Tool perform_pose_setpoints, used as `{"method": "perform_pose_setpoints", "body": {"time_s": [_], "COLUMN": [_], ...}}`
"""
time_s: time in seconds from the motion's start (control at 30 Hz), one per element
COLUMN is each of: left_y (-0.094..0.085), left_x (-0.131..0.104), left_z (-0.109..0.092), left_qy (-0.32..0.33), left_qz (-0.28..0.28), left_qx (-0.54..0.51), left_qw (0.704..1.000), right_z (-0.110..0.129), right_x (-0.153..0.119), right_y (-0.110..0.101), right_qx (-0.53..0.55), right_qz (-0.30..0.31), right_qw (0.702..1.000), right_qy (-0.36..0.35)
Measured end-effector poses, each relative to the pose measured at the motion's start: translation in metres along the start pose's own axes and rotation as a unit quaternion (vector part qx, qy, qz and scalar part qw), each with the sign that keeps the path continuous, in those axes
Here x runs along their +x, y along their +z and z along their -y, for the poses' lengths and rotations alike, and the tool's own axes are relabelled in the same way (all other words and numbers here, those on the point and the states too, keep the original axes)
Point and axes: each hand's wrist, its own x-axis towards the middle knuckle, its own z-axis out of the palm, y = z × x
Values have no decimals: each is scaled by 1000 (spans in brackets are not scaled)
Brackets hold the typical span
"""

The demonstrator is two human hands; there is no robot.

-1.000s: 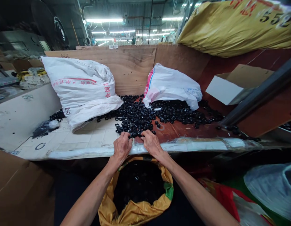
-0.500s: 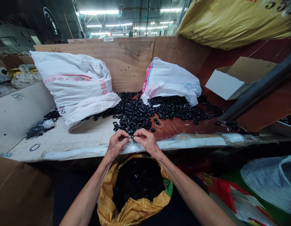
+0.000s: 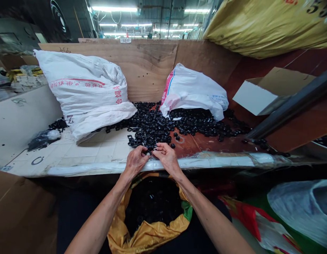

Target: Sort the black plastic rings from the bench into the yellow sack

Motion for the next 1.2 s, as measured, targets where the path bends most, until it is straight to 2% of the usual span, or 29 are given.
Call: {"method": "perform_pose_setpoints", "body": {"time_s": [0.1,0.27,0.47,0.6,0.8,0.9,1.03,1.2], "left_y": [0,-3,-8,-9,-12,-13,-14,-13], "left_x": [-5,-13,-15,-16,-16,-17,-16,-16], "left_z": [-4,-3,-4,-2,2,1,-3,-2], "left_qy": [16,59,69,64,104,109,113,102], "left_qz": [0,-10,-2,6,22,35,38,34], "left_qx": [24,-22,-131,-205,-205,-208,-218,-232], "left_qw": [1000,998,989,977,973,972,969,967], "right_z": [3,11,15,18,9,7,13,16], "right_x": [-4,-9,-13,-15,-19,-19,-21,-21], "right_y": [0,-6,-5,-5,-2,-2,-5,-4], "right_qx": [-35,-19,19,-7,-4,-18,-19,-20], "right_qz": [8,74,89,86,66,58,78,90], "right_qw": [999,989,994,988,991,989,983,983], "right_qy": [-20,-129,-67,-130,-116,-138,-168,-157]}}
